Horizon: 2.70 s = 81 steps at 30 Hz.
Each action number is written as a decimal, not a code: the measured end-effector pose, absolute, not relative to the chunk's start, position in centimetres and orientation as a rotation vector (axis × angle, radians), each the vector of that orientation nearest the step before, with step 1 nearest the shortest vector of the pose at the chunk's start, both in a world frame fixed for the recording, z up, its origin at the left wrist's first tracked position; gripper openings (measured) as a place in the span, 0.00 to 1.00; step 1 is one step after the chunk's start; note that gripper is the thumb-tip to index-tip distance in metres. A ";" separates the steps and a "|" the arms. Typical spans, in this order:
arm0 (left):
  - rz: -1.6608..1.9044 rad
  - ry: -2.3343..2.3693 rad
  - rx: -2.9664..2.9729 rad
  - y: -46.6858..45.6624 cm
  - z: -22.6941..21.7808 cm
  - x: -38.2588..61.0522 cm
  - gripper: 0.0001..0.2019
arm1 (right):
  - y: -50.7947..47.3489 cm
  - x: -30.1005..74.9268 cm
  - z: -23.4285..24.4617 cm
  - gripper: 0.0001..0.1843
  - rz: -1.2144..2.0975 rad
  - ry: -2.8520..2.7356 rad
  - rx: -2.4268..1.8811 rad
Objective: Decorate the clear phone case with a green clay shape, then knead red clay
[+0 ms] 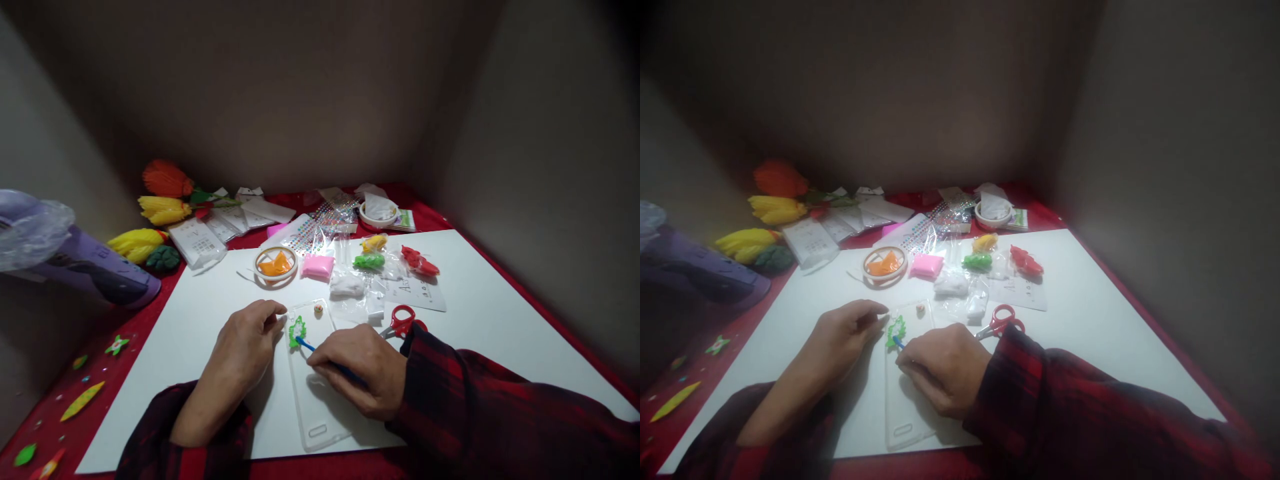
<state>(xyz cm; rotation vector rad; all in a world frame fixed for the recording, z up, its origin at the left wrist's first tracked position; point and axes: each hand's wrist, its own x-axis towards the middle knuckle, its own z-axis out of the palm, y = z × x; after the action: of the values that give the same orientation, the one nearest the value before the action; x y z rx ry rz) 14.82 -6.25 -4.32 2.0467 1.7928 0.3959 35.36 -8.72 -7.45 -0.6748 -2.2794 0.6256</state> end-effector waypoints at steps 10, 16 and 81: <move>0.407 1.790 2.046 -6.3 -4.2 14.9 0.10 | -8.7 35.3 -7.9 0.09 0.633 -2.310 -0.719; 0.406 1.782 2.052 -6.2 -4.2 14.9 0.09 | -8.8 35.3 -7.9 0.09 0.649 -2.310 -0.744; 0.393 1.849 2.040 -6.2 -4.3 14.8 0.10 | -8.9 36.0 -7.2 0.09 0.157 -2.188 -0.595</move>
<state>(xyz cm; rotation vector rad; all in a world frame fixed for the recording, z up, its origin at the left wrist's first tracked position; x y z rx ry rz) 14.82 -6.20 -4.34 2.0404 1.8492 0.3927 35.97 -8.92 -7.22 -0.5950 -2.1876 0.1567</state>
